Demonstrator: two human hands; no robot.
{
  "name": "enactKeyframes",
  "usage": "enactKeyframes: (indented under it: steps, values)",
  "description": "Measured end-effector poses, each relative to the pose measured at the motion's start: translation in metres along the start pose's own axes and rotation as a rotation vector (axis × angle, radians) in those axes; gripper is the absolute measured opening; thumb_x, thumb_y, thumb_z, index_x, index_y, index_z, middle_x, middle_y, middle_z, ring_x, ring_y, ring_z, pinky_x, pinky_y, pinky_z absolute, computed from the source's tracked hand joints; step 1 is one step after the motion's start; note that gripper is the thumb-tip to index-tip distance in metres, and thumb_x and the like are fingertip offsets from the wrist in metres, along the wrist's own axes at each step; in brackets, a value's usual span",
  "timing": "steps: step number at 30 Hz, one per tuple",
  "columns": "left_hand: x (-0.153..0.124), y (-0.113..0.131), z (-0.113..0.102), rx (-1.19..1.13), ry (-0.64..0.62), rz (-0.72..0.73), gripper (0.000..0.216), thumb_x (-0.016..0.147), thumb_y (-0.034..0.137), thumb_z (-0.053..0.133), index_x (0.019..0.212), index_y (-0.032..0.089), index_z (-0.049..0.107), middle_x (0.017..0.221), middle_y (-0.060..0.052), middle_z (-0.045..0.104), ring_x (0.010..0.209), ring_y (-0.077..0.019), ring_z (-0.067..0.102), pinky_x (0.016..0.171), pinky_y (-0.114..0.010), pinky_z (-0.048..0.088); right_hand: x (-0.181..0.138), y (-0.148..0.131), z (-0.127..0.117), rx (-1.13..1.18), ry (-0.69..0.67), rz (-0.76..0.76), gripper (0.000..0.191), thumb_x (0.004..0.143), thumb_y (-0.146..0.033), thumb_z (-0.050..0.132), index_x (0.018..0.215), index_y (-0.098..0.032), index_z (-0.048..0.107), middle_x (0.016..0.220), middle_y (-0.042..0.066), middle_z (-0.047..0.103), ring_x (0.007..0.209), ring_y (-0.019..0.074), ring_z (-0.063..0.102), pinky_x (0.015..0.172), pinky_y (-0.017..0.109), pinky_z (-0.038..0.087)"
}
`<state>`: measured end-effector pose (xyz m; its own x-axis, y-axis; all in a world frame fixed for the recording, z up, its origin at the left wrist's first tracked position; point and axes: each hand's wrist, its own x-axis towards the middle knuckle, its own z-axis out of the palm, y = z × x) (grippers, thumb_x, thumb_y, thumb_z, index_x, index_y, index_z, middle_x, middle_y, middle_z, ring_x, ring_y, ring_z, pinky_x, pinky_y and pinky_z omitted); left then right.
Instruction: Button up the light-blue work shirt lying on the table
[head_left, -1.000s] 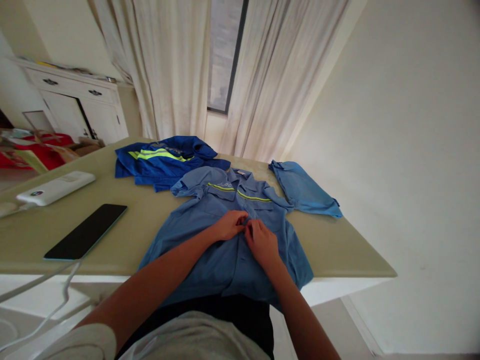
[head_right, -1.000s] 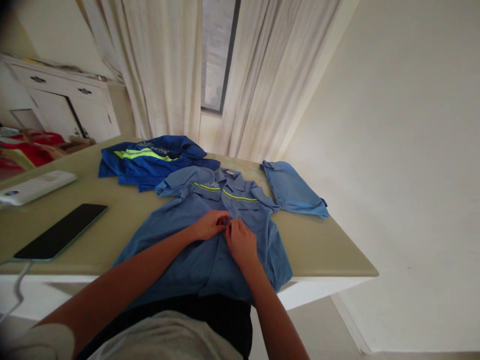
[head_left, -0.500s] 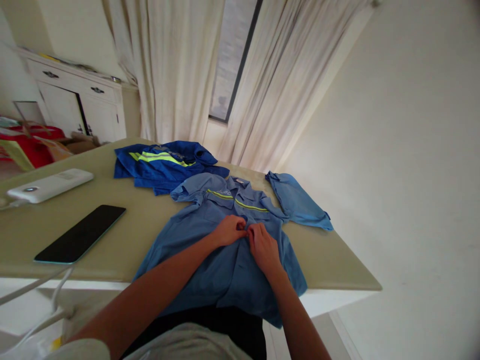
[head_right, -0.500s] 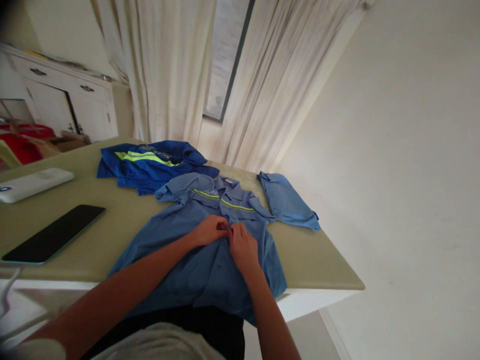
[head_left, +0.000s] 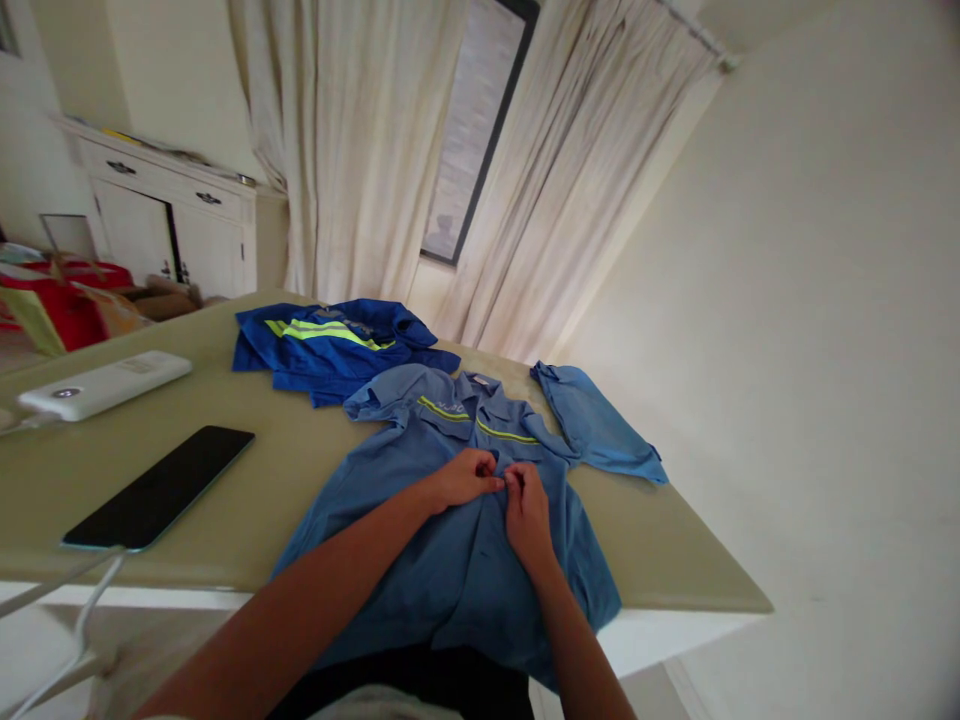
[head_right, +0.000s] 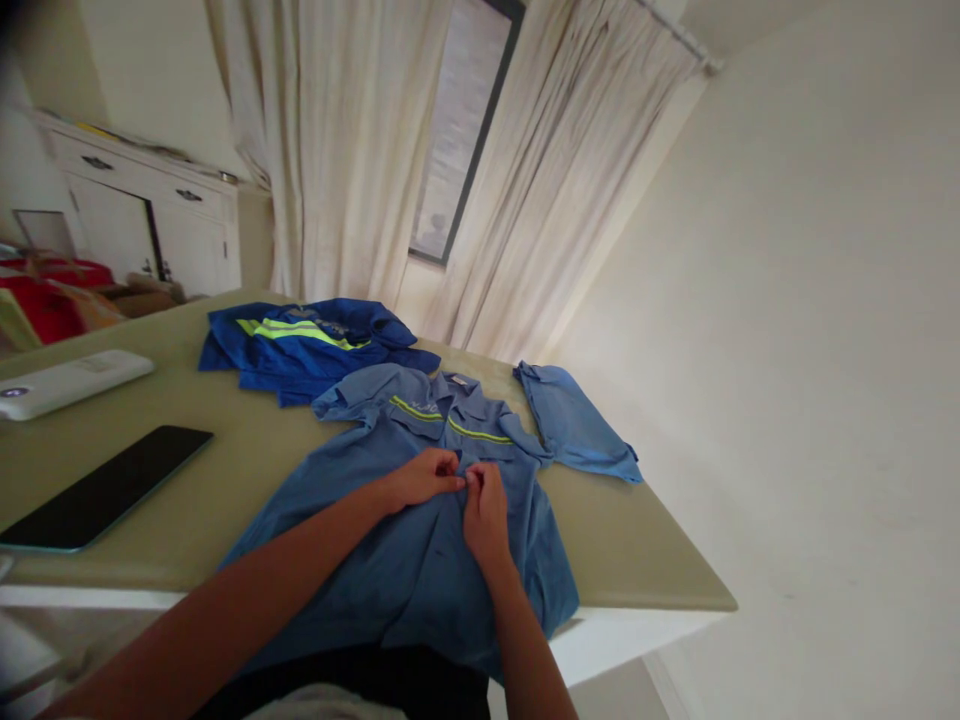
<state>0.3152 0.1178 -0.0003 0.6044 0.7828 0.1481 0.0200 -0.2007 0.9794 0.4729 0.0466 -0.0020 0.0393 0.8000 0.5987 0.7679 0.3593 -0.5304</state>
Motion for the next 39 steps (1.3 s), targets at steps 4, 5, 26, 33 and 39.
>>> enactKeyframes:
  steps: [4, 5, 26, 33, 39]
  values:
    - [-0.003, 0.004, -0.002, 0.203, 0.05, 0.072, 0.021, 0.077, 0.028, 0.07, 0.069, 0.018, 0.053, 0.064, 0.005, 0.051, 0.063, -0.0116, 0.047, 0.06, -0.025, 0.035, 0.009, 0.006, 0.002, 0.329, -0.136, 0.25, 0.028, 0.095, -0.047, 0.049, 0.087, -0.021, 0.058, 0.064, -0.003, 0.056, 0.056, 0.0157, 0.053, 0.053, 0.026, 0.044]
    - [-0.004, 0.004, -0.002, 0.255, 0.051, 0.09, 0.019, 0.078, 0.027, 0.068, 0.07, 0.018, 0.054, 0.064, 0.005, 0.052, 0.063, -0.012, 0.047, 0.06, -0.025, 0.036, 0.01, 0.007, 0.002, 0.403, -0.162, 0.307, 0.028, 0.093, -0.049, 0.054, 0.086, -0.021, 0.057, 0.06, -0.004, 0.054, 0.052, 0.0148, 0.051, 0.049, 0.025, 0.041]
    - [-0.041, 0.012, -0.004, 0.627, 0.089, 0.162, 0.032, 0.102, 0.029, 0.035, 0.096, 0.02, 0.065, 0.099, -0.006, 0.07, 0.094, -0.0198, 0.065, 0.091, -0.036, 0.052, -0.075, -0.059, -0.022, -0.21, -0.378, 0.184, 0.026, 0.085, -0.043, 0.071, 0.096, -0.021, 0.063, 0.1, 0.008, 0.066, 0.091, 0.0236, 0.062, 0.077, 0.031, 0.045]
    - [-0.136, 0.03, 0.023, 0.759, 0.174, 0.141, 0.022, 0.099, 0.023, 0.047, 0.104, 0.024, 0.068, 0.101, -0.004, 0.071, 0.096, -0.0187, 0.066, 0.087, -0.031, 0.053, -0.064, -0.041, -0.031, -0.001, -0.316, 0.275, 0.006, 0.082, -0.019, 0.058, 0.081, -0.02, 0.063, 0.075, 0.001, 0.063, 0.068, 0.0153, 0.056, 0.066, 0.027, 0.036]
    - [-0.127, 0.021, 0.03, 0.992, 0.122, 0.13, 0.023, 0.099, 0.028, 0.054, 0.116, 0.023, 0.069, 0.112, -0.006, 0.07, 0.103, -0.0227, 0.065, 0.096, -0.037, 0.052, -0.06, -0.017, -0.04, 0.376, -0.275, 0.349, 0.011, 0.075, -0.015, 0.05, 0.068, -0.02, 0.057, 0.061, -0.004, 0.049, 0.06, 0.012, 0.047, 0.059, 0.024, 0.033]
